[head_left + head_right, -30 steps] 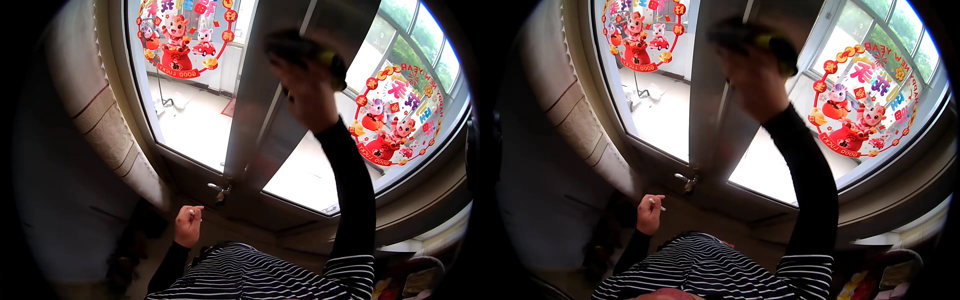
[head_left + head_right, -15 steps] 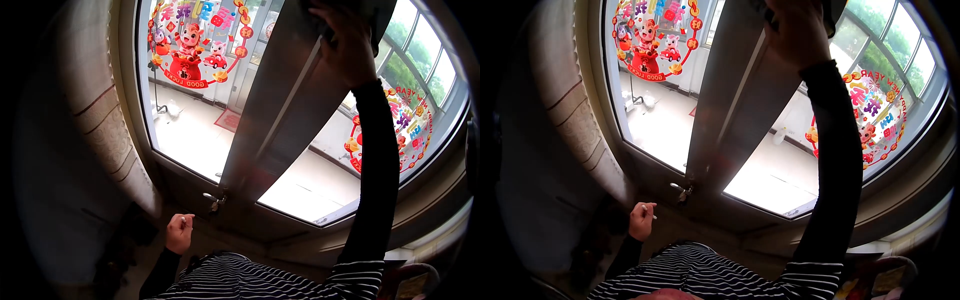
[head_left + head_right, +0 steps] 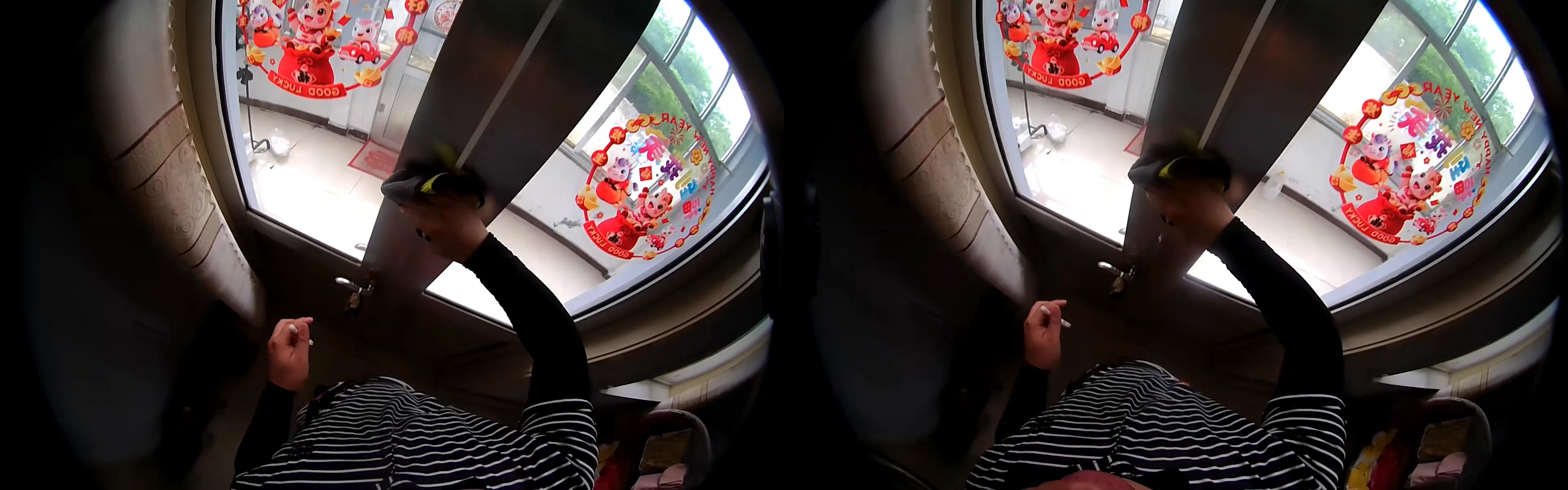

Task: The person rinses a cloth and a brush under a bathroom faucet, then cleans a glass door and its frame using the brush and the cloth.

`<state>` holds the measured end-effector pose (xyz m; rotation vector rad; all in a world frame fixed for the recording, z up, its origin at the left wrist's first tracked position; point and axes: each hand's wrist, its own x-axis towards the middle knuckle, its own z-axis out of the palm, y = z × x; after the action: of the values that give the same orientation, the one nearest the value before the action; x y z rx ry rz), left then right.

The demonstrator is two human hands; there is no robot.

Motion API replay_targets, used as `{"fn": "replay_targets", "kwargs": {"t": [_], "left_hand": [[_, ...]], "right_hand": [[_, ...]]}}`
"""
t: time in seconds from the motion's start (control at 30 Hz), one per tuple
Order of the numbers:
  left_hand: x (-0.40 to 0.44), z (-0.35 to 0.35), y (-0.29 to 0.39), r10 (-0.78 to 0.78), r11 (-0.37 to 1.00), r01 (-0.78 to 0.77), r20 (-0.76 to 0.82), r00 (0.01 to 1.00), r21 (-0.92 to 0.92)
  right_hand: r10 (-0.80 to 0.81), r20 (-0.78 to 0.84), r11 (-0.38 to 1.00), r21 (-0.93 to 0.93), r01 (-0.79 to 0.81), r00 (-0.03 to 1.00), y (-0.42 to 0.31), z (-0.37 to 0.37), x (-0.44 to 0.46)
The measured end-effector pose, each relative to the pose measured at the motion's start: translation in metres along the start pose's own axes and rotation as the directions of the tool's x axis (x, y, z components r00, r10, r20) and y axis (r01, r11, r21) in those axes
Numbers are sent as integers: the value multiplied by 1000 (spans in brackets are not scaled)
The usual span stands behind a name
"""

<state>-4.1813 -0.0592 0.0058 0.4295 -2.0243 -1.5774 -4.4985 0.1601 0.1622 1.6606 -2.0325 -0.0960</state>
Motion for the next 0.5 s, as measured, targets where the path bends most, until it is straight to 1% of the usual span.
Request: {"fn": "replay_targets", "kwargs": {"t": [0.03,0.07,0.13,0.2,0.23,0.3,0.33,0.4,0.43,0.47,0.5], "left_hand": [[-2,-3,8,-13,1000,13,1,1000,-27],[-4,-5,8,22,1000,-22,1,1000,-10],[-11,-10,7,-9,1000,8,28,1000,22],[-18,-15,9,-33,999,32,48,998,17],[-21,-18,11,-42,998,38,62,997,52],[-28,-23,9,-103,994,100,75,992,49],[-32,-26,6,-88,994,84,64,994,67],[-37,-32,0,-47,994,43,42,998,96],[-39,-36,-2,-61,993,58,25,998,100],[-41,-41,-4,-74,992,73,7,997,105],[-43,-45,-6,-85,990,85,-9,996,110]], "right_hand": [[1,9,998,59,-1,1000,-12,26,-17],[48,31,995,87,-51,998,-26,38,-27],[130,91,978,151,-142,987,-50,65,-44],[153,120,946,268,-181,981,-64,95,-54],[165,157,941,270,-203,974,-69,106,-57],[188,236,931,265,-249,953,-84,120,-68],[208,359,927,225,-300,910,-87,124,-73],[222,489,952,77,-296,844,-93,121,-80],[235,546,960,1,-281,804,-94,121,-84],[186,397,976,29,-215,899,-87,131,-99],[169,328,985,-21,-172,930,-83,131,-102]]}}
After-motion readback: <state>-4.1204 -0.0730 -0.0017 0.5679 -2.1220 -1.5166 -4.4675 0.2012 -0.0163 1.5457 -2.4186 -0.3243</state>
